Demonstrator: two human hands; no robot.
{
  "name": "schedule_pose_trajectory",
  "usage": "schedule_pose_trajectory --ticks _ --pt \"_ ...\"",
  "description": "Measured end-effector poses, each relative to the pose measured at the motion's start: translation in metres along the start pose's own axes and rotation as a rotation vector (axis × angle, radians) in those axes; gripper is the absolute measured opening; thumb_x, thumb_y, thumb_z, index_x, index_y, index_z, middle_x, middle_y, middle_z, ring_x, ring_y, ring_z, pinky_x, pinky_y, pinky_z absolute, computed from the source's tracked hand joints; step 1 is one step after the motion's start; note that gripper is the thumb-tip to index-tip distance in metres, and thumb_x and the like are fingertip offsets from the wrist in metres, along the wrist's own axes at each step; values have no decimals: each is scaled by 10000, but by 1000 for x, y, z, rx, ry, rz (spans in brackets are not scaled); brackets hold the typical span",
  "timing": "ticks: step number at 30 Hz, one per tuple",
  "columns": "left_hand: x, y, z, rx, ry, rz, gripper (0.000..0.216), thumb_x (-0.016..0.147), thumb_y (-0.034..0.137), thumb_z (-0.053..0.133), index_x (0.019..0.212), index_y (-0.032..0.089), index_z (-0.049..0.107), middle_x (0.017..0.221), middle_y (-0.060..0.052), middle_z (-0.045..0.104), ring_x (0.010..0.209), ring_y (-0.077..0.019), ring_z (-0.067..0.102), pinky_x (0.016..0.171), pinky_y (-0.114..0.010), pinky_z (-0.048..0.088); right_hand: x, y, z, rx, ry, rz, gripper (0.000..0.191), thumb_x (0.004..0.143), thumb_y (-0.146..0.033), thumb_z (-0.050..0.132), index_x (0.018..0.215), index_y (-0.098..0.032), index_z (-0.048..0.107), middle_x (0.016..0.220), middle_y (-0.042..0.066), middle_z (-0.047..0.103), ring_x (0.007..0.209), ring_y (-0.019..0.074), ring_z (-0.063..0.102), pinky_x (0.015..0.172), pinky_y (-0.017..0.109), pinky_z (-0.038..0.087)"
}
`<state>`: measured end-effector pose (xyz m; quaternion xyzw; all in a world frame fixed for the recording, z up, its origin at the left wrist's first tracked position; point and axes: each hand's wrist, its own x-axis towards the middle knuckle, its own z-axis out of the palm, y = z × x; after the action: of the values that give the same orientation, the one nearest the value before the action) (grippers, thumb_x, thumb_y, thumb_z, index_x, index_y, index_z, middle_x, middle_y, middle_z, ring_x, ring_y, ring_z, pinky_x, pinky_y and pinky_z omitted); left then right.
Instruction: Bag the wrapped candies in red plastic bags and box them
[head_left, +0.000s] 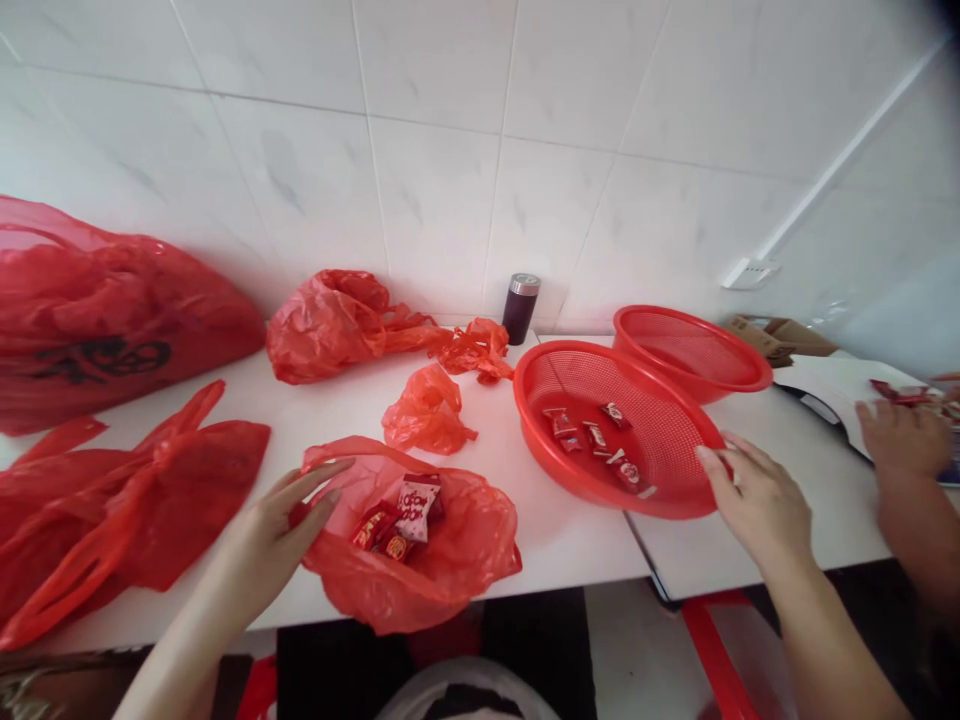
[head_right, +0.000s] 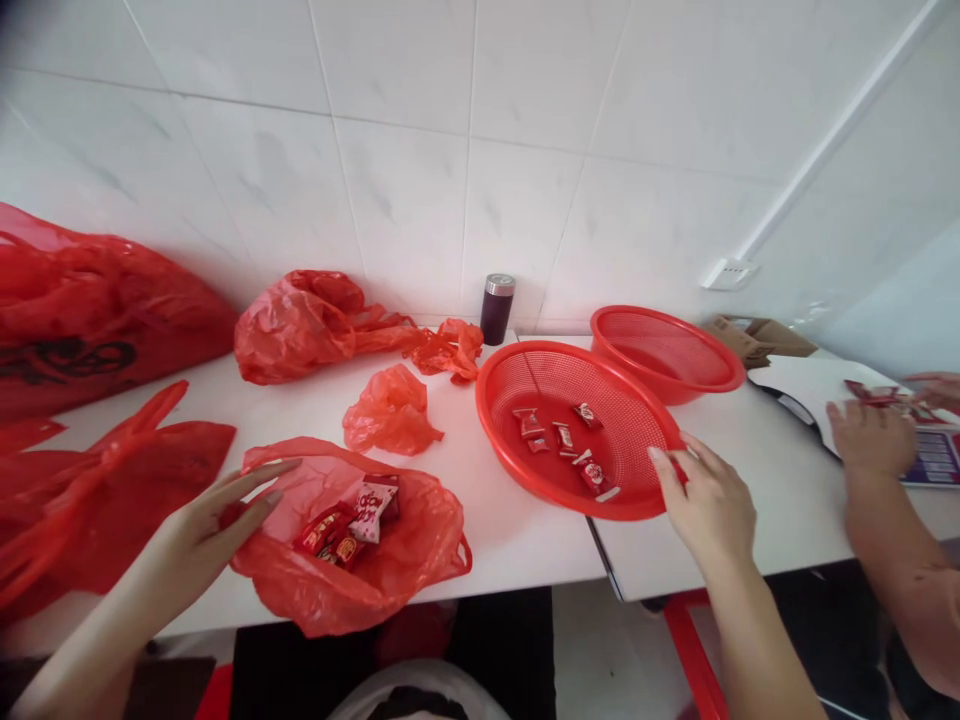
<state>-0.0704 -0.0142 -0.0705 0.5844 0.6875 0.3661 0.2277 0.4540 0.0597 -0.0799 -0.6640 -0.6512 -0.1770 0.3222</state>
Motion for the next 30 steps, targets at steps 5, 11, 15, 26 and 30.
schedule_pose_trajectory --ticks 5,11,15,26,30 --pt "-9 16 -10 -49 49 9 452 763 543 625 1107 269 726 842 -11 600 645 -138 567 576 -230 490 -31 -131 -4 444 -76 -249 204 936 -369 520 1022 -212 618 1049 105 696 959 246 661 851 396 505" --pt "-15 15 -13 -254 170 -59 735 719 497 702 1366 230 478 648 61 542 593 -133 545 582 -234 501 -36 -205 3 429 -242 -390 370 908 -421 593 1174 -166 556 1032 115 714 939 281 664 944 513 411" --pt "-20 3 -18 -214 101 -161 570 691 545 718 1133 192 649 673 25 610 634 -155 575 589 -241 490 -42 -202 13 553 -368 -487 239 942 -315 535 1142 -192 583 1038 93 707 958 241 654 910 429 467" --pt "-18 20 -40 -1046 31 -220 280 658 410 826 779 197 690 798 -14 688 821 -175 632 750 -245 552 -17 -200 5 1046 -1004 28 206 825 -323 647 935 -201 523 870 16 640 793 161 629 694 278 512" --pt "-6 58 -63 -1147 163 27 267 660 371 830 808 193 697 603 34 533 691 -133 590 674 -214 557 60 -210 -65 1090 -890 -34 384 797 -383 711 1090 -247 503 678 -70 545 563 103 557 543 220 465"
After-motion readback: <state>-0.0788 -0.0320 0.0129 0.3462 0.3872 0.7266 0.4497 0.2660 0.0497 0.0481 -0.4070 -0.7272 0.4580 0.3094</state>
